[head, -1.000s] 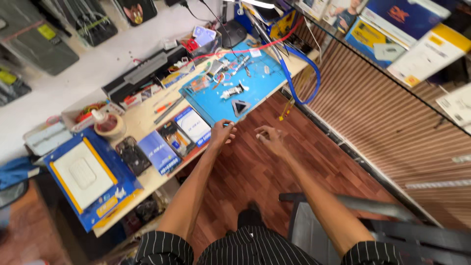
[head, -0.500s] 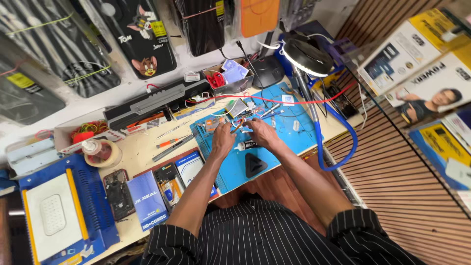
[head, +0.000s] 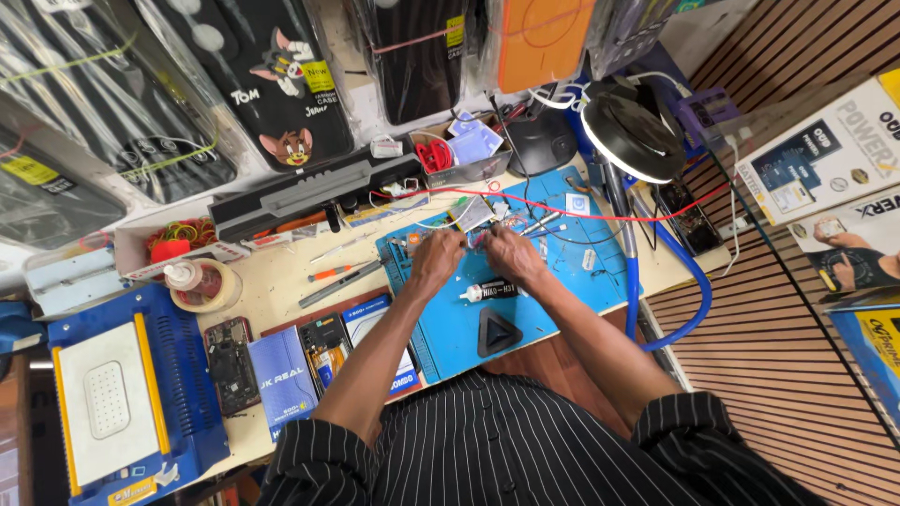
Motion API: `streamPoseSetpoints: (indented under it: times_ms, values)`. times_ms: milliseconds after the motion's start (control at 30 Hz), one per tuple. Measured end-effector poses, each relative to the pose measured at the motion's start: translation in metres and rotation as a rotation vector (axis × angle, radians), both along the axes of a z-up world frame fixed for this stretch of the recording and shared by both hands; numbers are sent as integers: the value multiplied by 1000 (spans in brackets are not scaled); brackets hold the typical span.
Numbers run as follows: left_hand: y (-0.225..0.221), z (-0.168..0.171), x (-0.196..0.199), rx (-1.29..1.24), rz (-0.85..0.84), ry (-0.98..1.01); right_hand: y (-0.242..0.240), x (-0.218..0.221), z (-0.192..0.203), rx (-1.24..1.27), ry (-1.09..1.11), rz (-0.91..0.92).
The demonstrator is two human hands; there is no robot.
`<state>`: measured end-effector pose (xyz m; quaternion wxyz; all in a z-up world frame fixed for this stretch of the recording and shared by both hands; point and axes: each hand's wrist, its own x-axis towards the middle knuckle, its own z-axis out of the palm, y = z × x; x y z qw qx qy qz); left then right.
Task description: The person repairs a mobile phone by cleaning internal components with a cloth and assembling the device on a workbench.
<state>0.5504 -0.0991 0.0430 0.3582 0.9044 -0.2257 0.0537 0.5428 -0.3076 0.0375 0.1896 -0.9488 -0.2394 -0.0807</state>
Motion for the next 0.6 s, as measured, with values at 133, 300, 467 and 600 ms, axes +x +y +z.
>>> streamPoseSetpoints:
  times_ms: [133,300,467,600]
  values:
    - [-7,15,7,-118,21,-119,-21,11,30,-10,-86,-14]
    - [-20,10,14,-81,88,4,-45,37,58,45,-143,-61]
    - [-28,-9,13,-37,-7,27,-40,49,46,-50,-55,-156]
    - [-33,-19,9,-13,-57,-45,-39,38,42,133,-217,-66]
